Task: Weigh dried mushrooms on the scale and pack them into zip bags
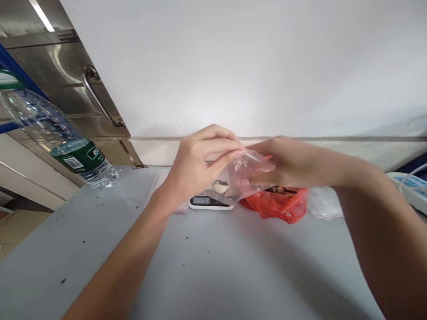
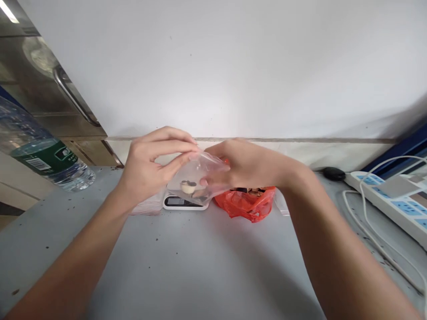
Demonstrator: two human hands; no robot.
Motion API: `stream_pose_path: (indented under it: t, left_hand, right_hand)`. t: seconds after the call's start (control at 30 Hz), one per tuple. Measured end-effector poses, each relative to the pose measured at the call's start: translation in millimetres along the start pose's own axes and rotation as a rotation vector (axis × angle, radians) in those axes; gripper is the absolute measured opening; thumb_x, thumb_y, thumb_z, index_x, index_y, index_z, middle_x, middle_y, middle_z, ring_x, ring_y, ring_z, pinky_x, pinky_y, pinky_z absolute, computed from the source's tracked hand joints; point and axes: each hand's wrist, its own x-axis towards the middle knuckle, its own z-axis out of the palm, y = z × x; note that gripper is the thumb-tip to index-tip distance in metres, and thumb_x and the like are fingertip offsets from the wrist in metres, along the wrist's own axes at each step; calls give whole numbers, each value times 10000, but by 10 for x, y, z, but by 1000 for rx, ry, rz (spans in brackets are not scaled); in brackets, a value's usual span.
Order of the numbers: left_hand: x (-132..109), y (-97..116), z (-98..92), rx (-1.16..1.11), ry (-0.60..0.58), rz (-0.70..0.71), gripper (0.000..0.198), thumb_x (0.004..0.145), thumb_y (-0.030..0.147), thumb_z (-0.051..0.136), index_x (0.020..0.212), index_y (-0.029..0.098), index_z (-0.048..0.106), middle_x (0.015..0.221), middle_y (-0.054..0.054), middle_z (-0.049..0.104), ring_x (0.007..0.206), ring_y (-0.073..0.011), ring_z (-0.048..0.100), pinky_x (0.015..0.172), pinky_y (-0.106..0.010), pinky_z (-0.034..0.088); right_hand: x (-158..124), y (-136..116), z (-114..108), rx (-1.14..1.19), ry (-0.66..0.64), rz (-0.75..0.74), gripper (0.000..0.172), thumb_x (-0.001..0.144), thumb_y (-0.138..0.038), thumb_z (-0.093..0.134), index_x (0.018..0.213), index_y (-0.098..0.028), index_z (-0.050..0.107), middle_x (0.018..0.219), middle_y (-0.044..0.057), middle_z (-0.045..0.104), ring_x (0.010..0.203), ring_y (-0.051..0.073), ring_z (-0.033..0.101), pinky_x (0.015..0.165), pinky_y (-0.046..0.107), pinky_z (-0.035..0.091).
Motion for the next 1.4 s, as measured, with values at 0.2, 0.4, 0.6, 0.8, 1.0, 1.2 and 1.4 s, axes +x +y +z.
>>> stream_pose_path:
  t: [0.2,0.4,0.6,0.8,1.0,1.2,1.4]
  left_hand:
    - [134,169,231,116,73,21,182,995,247,634,969,274,812,1225,-53,703,1146,-242,671,987,-384,570]
    - [127,101,378,129,58,30,234,1023,251,557,1091,229,781,1128,-70,745,1072,-223,692,989,-357,562]
    - [31,68,650,30,-431,-95,314,1045,371,531,1226,220,739,1264,-93,709,1104,-242,681,924,-352,584]
    - [9,114,716,17,-579,-142,348,1068,388,479,1262,241,727,1285,-78,658,1140,-243,638,952,-363,565]
    - [-49,38,671,191,-585,-184,314,1034,401,553,1163,225,779,1145,-90,628,1180,-277,574,977,-396,552]
    - [-48,51,648,439,-641,-353,381,906,532,699,1081,198,756,1158,-100,645,1062,-306,638,847,-390,554]
    - [-6,65,599,462,-712,-438,299,930,323,593,1195,221,688,837,-20,707,722,-233,659,625,-317,444]
  right_hand:
    - [-246,214,-111,142,-49,28,177,899,-328,613,875,-228,757,732,27,718,607,190,599,560,326,474]
    - [-724,382,-447,185,587,275,401,982,-236,517,1326,-195,721,1143,124,799,1082,250,727,986,419,555]
    - [-1112,1037,-293,-472,580,377,595,913,-72,432,1456,-158,661,1462,177,669,1379,340,609,1170,533,452]
    - [-1418,1683,68,-586,210,299,648,995,-455,464,1587,-192,493,1677,178,422,1561,391,368,1184,637,420]
    - [-1069,1114,-24,-536,453,328,462,990,-526,433,1240,-238,693,1386,154,706,1308,389,630,1025,535,529]
    - [-566,793,76,-562,175,730,148,900,-297,621,1026,-225,595,906,106,754,761,279,667,588,318,420]
    - [-451,700,-102,-489,251,686,142,781,-124,625,870,-233,646,894,50,714,801,230,653,664,299,448]
